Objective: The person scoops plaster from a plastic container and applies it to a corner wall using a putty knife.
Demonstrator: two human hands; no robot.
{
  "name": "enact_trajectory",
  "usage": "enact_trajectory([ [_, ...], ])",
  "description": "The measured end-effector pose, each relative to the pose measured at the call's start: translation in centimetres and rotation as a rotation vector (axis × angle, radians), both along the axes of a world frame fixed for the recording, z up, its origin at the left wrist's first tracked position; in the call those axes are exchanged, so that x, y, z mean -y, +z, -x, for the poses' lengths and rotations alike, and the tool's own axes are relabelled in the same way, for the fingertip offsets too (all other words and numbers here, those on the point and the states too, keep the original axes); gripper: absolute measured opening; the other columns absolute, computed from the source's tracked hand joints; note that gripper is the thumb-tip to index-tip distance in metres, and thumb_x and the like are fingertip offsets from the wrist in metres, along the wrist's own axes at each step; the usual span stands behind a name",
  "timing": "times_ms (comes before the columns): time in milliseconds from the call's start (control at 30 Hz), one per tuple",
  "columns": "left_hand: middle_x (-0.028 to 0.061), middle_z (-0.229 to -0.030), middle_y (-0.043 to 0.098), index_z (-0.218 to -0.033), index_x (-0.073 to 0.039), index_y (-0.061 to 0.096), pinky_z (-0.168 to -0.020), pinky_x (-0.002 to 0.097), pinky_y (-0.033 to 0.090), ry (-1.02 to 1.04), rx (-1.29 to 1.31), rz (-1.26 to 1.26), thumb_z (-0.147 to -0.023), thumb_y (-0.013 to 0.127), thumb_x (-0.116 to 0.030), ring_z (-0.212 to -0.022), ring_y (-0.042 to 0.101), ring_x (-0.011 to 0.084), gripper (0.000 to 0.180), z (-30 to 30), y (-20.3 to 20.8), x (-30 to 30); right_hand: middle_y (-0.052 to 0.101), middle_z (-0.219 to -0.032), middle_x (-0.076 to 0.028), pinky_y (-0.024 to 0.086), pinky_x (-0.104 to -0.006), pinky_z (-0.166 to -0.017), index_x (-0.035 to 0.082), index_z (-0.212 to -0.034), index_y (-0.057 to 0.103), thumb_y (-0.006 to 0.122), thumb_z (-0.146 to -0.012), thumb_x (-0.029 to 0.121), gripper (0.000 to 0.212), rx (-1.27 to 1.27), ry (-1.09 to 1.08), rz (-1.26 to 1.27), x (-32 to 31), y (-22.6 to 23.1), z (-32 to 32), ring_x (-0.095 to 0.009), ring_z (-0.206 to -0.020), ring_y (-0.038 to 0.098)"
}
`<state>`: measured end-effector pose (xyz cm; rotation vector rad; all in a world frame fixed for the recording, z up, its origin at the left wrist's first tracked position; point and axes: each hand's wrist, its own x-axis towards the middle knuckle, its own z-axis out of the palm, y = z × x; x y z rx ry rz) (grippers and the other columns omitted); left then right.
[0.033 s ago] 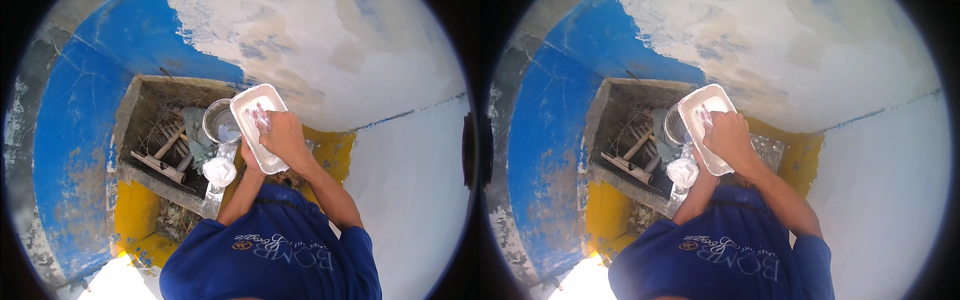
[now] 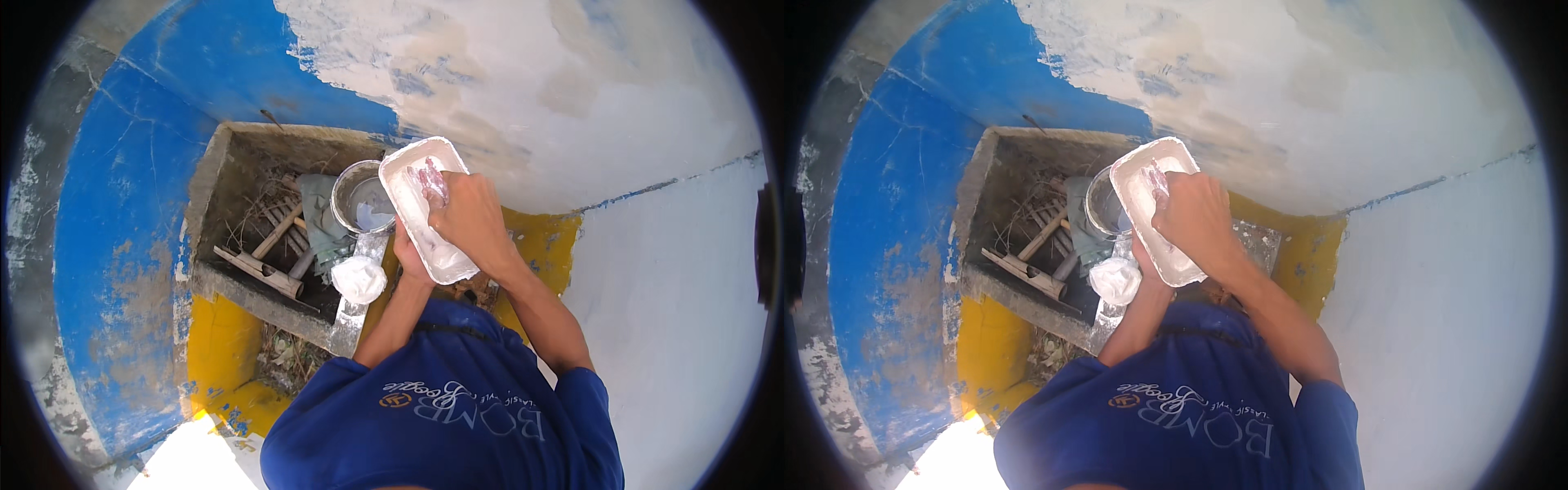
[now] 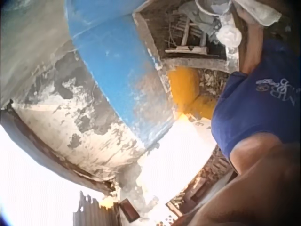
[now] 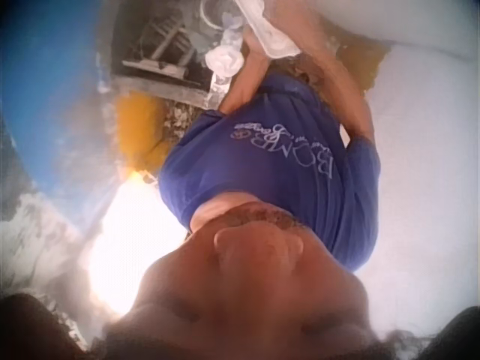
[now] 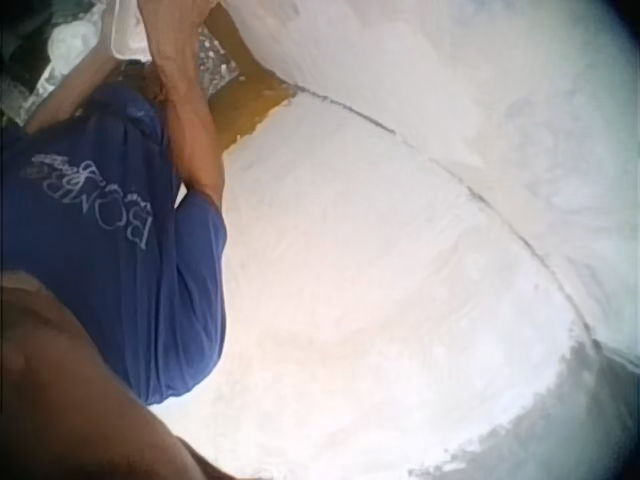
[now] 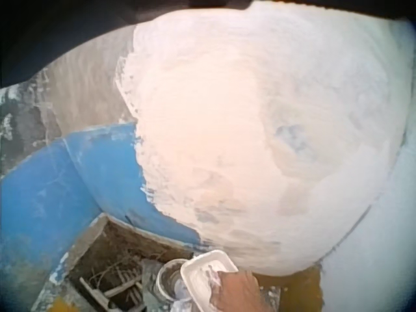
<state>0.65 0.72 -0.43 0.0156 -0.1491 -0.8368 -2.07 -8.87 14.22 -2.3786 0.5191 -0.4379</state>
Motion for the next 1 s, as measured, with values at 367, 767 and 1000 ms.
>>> enact_trajectory([
  [367,0.0156,-0.147,0.041,-0.15,-0.005,0.027,-0.11,0.0453,0.035,0.021,0.016,-0.172,-0.098,0.037,-0.054,-0.131,0.045,0.0294,0.072,-0.4,0.8,0.0,0.059,-0.066,-0.027,0.046,-0.0511,-0.061,-0.005,-0.077,0.065,0.063,-0.078,0.01,0.015,-0.026,-0.088,0.043,0.7,1.7,1.9,-0.046,-0.06,0.057],
  [767,0.0129,-0.15,0.038,-0.15,-0.007,0.027,-0.113,0.0465,0.032,0.072,0.012,-0.169,-0.098,0.038,-0.054,-0.134,0.042,0.0304,0.071,-0.3,0.7,0.5,0.063,-0.066,-0.023,0.049,-0.048,-0.056,-0.002,-0.076,0.066,0.062,-0.078,0.01,0.013,-0.054,-0.025,0.123,-0.5,1.7,2.1,-0.04,-0.058,0.063],
  [1000,0.0113,-0.153,0.033,-0.151,-0.008,0.024,-0.115,0.0457,0.028,0.041,0.036,-0.23,-0.098,0.033,-0.057,-0.139,0.036,0.0286,0.073,0.3,1.4,1.0,0.061,-0.065,-0.022,0.048,-0.0481,-0.058,0.0,-0.079,0.068,0.061,-0.079,0.013,0.015,-0.051,-0.051,0.225,0.8,-0.3,-0.9,-0.041,-0.06,0.06],
])
